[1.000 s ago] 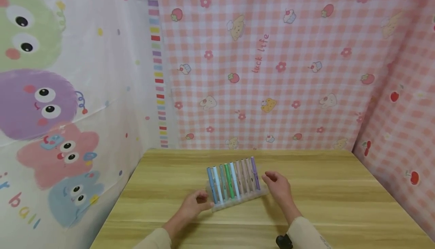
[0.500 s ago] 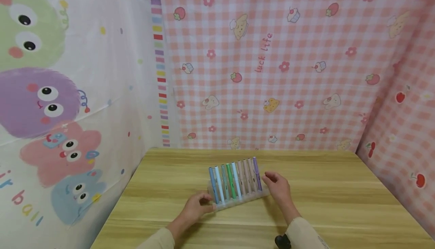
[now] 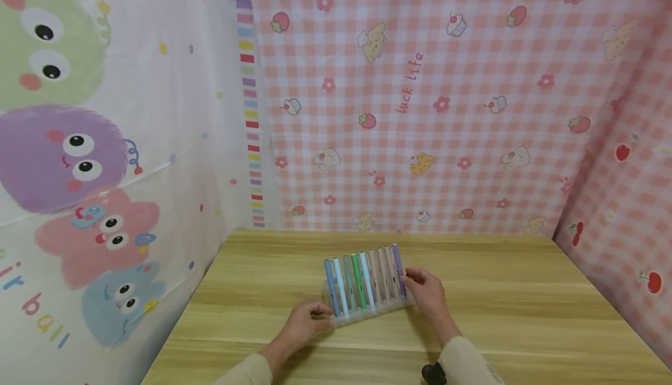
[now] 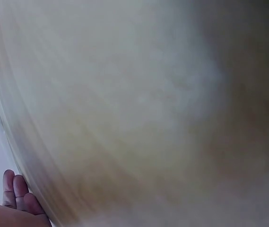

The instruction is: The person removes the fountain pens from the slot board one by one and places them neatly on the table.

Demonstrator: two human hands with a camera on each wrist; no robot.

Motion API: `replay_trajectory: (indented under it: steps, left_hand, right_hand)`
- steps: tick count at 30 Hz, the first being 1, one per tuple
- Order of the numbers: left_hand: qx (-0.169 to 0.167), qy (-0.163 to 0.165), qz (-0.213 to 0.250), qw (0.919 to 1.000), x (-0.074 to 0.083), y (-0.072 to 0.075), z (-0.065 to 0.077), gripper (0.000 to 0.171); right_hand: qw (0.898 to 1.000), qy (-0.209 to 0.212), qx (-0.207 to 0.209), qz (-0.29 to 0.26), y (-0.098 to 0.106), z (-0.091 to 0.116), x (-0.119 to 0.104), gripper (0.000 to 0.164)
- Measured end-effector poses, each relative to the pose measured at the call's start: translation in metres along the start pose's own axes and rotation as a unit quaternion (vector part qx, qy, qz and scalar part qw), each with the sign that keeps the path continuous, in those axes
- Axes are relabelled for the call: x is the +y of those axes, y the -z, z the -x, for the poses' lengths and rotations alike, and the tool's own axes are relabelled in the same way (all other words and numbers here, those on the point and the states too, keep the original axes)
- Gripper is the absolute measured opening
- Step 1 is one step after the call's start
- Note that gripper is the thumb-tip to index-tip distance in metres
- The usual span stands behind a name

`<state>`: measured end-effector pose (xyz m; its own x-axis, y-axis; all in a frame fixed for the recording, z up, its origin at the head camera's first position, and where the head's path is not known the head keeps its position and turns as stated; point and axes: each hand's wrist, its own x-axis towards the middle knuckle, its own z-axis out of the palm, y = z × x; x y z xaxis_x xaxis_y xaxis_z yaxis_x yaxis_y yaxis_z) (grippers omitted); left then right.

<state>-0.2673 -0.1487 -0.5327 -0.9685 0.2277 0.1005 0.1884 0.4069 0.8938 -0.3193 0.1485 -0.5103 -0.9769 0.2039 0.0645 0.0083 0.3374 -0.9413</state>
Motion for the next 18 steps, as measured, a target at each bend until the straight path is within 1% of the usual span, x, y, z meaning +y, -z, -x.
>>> replay_trajectory:
  steps: [11, 18]
  left_hand:
    - [-0.002, 0.007, -0.010, 0.9999, 0.0016, 0.0004, -0.0001, 0.014]
    - [-0.002, 0.002, -0.010, 0.9999, 0.0036, 0.0006, 0.0007, 0.014]
  right_hand:
    - [1.000, 0.009, -0.007, -0.012, -0.0053, -0.0037, 0.0038, 0.029]
    - [1.000, 0.019, 0.001, -0.005, -0.0088, -0.0067, 0.0061, 0.025]
